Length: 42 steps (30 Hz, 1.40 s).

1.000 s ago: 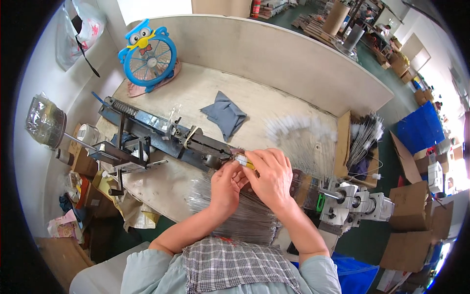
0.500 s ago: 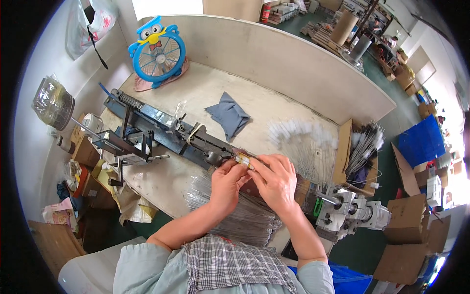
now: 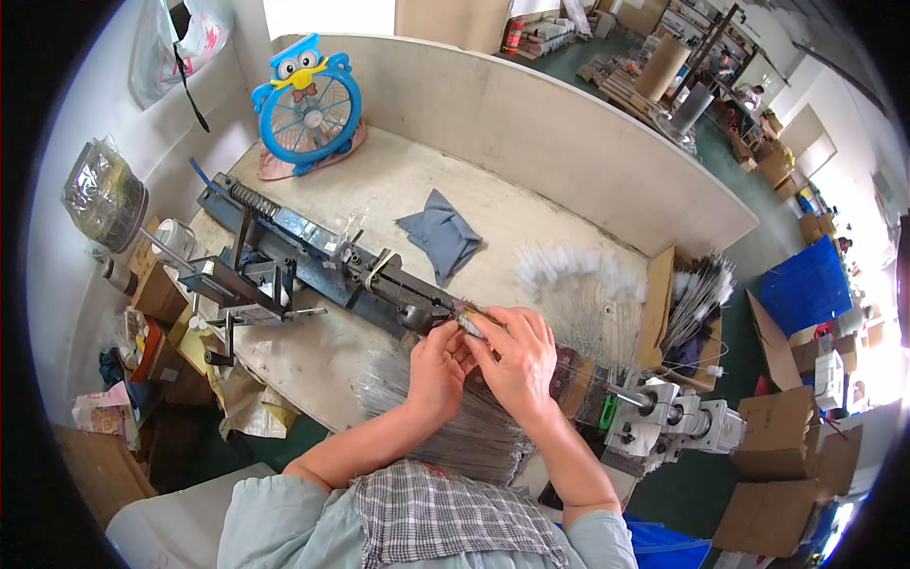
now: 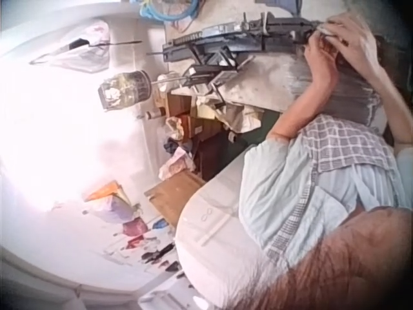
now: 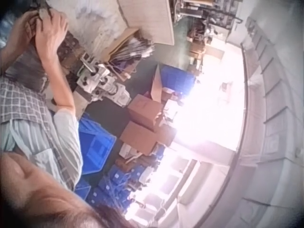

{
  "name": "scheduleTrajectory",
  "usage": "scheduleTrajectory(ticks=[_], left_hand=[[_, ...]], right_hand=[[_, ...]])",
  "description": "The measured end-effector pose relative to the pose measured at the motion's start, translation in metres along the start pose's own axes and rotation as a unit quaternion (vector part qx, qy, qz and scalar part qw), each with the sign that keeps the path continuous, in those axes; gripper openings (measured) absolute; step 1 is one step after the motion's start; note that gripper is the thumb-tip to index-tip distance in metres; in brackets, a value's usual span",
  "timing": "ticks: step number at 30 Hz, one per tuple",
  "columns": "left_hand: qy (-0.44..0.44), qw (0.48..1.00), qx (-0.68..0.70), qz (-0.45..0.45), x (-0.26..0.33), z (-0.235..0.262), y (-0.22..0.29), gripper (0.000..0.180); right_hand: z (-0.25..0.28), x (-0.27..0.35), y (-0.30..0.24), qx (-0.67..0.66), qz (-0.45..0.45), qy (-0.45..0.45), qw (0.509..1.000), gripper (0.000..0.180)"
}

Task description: Manually inserting bundles of bristles into metal holders and using a crimping machine to secure them.

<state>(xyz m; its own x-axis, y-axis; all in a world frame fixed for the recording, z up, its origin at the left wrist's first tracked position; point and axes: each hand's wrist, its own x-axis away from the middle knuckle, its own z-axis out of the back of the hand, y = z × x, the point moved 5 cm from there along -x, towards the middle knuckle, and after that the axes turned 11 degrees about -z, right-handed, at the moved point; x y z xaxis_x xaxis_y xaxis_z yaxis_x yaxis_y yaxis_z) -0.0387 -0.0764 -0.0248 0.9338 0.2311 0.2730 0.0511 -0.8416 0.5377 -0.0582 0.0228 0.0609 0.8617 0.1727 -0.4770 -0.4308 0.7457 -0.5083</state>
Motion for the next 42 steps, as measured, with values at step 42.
scheduleTrajectory(ticks=[42], left_hand=[[-0.021,0.999,0.025,0.015,0.007,-0.005,0.003,0.040]], right_hand=[[0.022,0.011,0.014,0.084,-0.062,-0.054,0.993,0.043]])
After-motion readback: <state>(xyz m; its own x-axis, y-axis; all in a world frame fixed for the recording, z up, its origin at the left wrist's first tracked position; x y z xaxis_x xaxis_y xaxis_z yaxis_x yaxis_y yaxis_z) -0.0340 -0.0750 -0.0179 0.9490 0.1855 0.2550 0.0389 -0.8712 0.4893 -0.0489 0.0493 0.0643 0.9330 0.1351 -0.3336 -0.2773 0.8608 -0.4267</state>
